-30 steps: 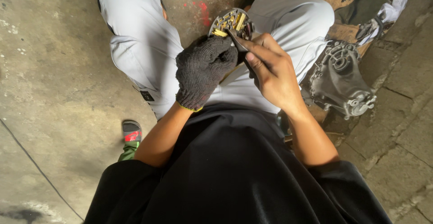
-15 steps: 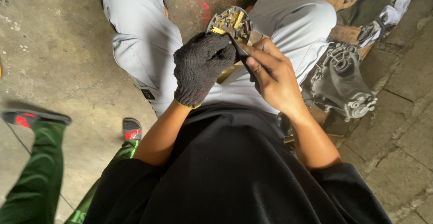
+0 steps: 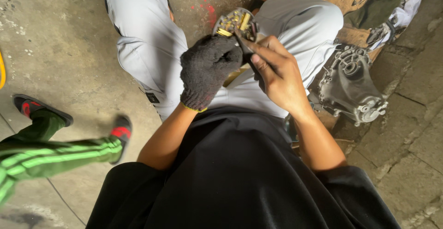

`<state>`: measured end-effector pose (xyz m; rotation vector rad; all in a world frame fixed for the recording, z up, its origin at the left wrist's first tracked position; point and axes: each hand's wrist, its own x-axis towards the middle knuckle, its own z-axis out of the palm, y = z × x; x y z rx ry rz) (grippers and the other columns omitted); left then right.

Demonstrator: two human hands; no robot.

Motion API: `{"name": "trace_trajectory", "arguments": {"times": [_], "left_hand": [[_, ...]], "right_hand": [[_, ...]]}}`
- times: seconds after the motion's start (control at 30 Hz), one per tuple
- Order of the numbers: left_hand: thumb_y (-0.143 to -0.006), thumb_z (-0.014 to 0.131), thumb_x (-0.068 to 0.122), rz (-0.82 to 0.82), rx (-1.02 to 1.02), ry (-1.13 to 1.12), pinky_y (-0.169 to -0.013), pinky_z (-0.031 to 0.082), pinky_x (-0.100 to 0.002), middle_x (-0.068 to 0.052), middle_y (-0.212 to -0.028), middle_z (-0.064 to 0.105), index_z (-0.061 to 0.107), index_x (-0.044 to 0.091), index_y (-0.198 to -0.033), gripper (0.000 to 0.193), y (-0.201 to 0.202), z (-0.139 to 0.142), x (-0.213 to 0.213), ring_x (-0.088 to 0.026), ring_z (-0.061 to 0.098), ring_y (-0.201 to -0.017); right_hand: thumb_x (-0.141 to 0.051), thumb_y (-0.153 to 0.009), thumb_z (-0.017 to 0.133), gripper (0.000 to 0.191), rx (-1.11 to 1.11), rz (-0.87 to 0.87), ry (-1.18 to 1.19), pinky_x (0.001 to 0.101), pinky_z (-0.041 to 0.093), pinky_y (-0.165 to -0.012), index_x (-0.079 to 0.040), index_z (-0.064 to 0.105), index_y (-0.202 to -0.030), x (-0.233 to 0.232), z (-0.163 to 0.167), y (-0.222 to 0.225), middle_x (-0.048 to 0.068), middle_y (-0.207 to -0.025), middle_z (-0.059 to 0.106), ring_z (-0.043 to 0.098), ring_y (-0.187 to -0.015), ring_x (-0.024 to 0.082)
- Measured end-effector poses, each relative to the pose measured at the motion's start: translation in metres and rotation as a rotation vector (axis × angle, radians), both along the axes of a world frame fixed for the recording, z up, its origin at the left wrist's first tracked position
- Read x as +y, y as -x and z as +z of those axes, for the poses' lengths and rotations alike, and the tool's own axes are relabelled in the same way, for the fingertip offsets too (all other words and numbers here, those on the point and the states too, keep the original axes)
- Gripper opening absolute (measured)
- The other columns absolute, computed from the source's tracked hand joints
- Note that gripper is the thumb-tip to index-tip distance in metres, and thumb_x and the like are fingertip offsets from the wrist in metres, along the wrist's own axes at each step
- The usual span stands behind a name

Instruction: The person sits on the floor and uses a metal file and sandpaper to smooth the surfaces of a circular mechanical component with brass-colored segments. They rotate the part to access different areas and continue filing and sanding throughout the clip.

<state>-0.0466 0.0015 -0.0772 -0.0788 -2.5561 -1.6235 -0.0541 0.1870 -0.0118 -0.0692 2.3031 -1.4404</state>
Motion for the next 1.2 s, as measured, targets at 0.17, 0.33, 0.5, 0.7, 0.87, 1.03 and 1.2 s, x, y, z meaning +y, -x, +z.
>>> {"name": "trace_trajectory", "arguments": {"times": [0.17, 0.33, 0.5, 0.7, 0.87, 1.03, 1.2], "left_hand": [[-0.086, 0.081, 0.016, 0.009, -0.023, -0.040, -0.075, 0.058, -0.036, -0.010, -0.096, 0.073, 0.074, 0.012, -0.103, 0.019, 0.001, 0.004, -0.002, -0.028, 0.071, -0.084], [-0.087, 0.082, 0.015, -0.021, 0.038, -0.019, -0.077, 0.057, -0.037, -0.010, -0.096, 0.072, 0.072, 0.011, -0.103, 0.019, 0.003, 0.006, -0.005, -0.030, 0.070, -0.086], [-0.087, 0.083, 0.014, -0.054, 0.059, -0.038, -0.079, 0.057, -0.037, -0.009, -0.097, 0.071, 0.072, 0.010, -0.105, 0.022, 0.001, 0.006, -0.009, -0.029, 0.070, -0.087], [-0.088, 0.083, 0.016, -0.065, 0.022, -0.095, -0.081, 0.058, -0.036, -0.009, -0.103, 0.073, 0.072, 0.009, -0.109, 0.024, -0.002, 0.002, -0.010, -0.029, 0.072, -0.091], [-0.088, 0.083, 0.015, -0.021, -0.018, -0.155, -0.080, 0.060, -0.035, -0.009, -0.101, 0.074, 0.073, 0.010, -0.107, 0.022, -0.002, 0.001, -0.008, -0.027, 0.073, -0.089], [-0.085, 0.084, 0.014, -0.012, 0.003, -0.017, -0.077, 0.058, -0.036, -0.011, -0.098, 0.074, 0.075, 0.009, -0.105, 0.022, 0.000, 0.000, -0.006, -0.030, 0.071, -0.087], [-0.087, 0.083, 0.015, 0.044, -0.005, -0.050, -0.079, 0.059, -0.035, -0.012, -0.100, 0.074, 0.074, 0.008, -0.108, 0.024, -0.002, -0.001, -0.001, -0.029, 0.073, -0.089]], "right_hand": [[-0.005, -0.109, 0.058, 0.027, 0.078, 0.047, -0.020, 0.0281, 0.045, -0.071, 0.003, 0.066, -0.134, -0.001, 0.001, 0.001, 0.006, -0.097, 0.050, 0.053, -0.077, 0.015], [-0.005, -0.107, 0.058, 0.026, 0.076, 0.052, -0.054, 0.0266, 0.046, -0.072, 0.003, 0.067, -0.131, -0.006, 0.003, 0.003, 0.006, -0.096, 0.052, 0.054, -0.076, 0.015], [-0.005, -0.108, 0.058, 0.029, 0.094, 0.060, -0.034, 0.0265, 0.045, -0.078, 0.002, 0.065, -0.135, -0.008, 0.004, 0.001, 0.007, -0.096, 0.050, 0.053, -0.084, 0.017], [-0.005, -0.109, 0.059, 0.027, 0.172, 0.096, -0.072, 0.0284, 0.044, -0.086, 0.003, 0.065, -0.133, -0.006, 0.004, -0.001, 0.009, -0.097, 0.050, 0.054, -0.091, 0.021], [-0.004, -0.107, 0.060, 0.027, 0.138, 0.073, -0.083, 0.0282, 0.044, -0.085, 0.003, 0.066, -0.132, -0.005, 0.004, 0.000, 0.009, -0.096, 0.052, 0.054, -0.090, 0.021], [-0.005, -0.108, 0.059, 0.026, 0.110, 0.060, -0.030, 0.0285, 0.045, -0.084, 0.003, 0.066, -0.131, -0.004, 0.001, 0.003, 0.008, -0.096, 0.052, 0.055, -0.088, 0.020], [-0.007, -0.108, 0.059, 0.024, 0.095, 0.060, -0.035, 0.0278, 0.046, -0.080, 0.002, 0.066, -0.129, -0.001, 0.001, 0.001, 0.008, -0.097, 0.053, 0.056, -0.085, 0.018]]}}
